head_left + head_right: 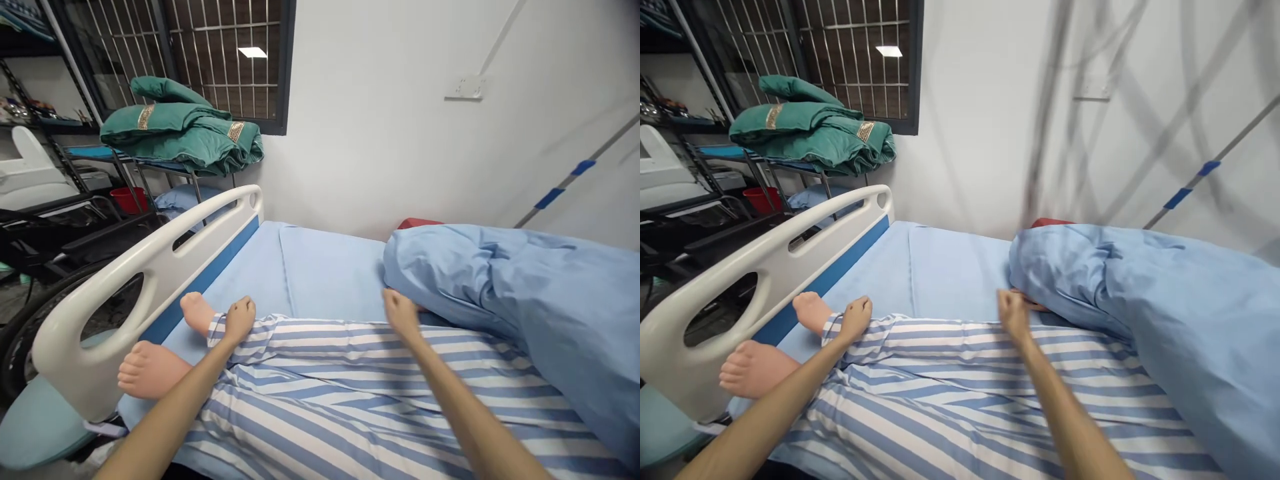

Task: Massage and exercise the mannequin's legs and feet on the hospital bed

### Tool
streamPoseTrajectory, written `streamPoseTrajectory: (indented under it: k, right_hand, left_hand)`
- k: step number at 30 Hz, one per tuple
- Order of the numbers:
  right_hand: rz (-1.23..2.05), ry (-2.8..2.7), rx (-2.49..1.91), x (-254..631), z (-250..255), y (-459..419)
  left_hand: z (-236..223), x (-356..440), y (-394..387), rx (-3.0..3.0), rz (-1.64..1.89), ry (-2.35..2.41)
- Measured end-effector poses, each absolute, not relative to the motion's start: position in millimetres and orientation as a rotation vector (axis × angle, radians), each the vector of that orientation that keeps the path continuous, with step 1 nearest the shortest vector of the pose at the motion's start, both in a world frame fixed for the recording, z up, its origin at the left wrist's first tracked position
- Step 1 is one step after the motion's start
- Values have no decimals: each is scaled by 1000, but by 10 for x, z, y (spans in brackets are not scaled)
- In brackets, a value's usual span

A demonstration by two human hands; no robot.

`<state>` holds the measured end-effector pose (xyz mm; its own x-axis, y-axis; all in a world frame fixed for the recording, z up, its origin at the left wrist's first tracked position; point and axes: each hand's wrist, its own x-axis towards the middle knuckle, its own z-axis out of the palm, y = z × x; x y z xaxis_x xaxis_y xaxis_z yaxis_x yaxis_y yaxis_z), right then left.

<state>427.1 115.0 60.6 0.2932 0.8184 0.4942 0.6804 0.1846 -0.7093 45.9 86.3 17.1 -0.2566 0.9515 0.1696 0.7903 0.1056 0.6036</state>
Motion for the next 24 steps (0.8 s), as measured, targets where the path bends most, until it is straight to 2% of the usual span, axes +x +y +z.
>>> streamPoseTrajectory:
  k: [5, 9, 12, 16, 20, 24]
  right_hand:
    - [645, -1563, -1220, 2221, 645, 1147]
    - [843, -1473, -1105, 1221, 409, 1066]
    - [903, -1265, -1170, 1030, 149, 1057]
    - [1010, -1269, -1127, 1101, 6, 1085]
    - [1013, -1264, -1124, 1108, 31, 1075]
    - [1031, -1342, -1062, 1078, 29, 1066]
  left_hand:
    - [141, 420, 852, 1727, 941, 2056]
    - [115, 361, 841, 1771, 969, 1930]
    - [118, 359, 828, 1771, 924, 1940]
    - [109, 386, 819, 1717, 965, 1963]
    - [150, 360, 895, 1572, 1128, 1885]
    - [405, 410, 1079, 1276, 1397, 1698]
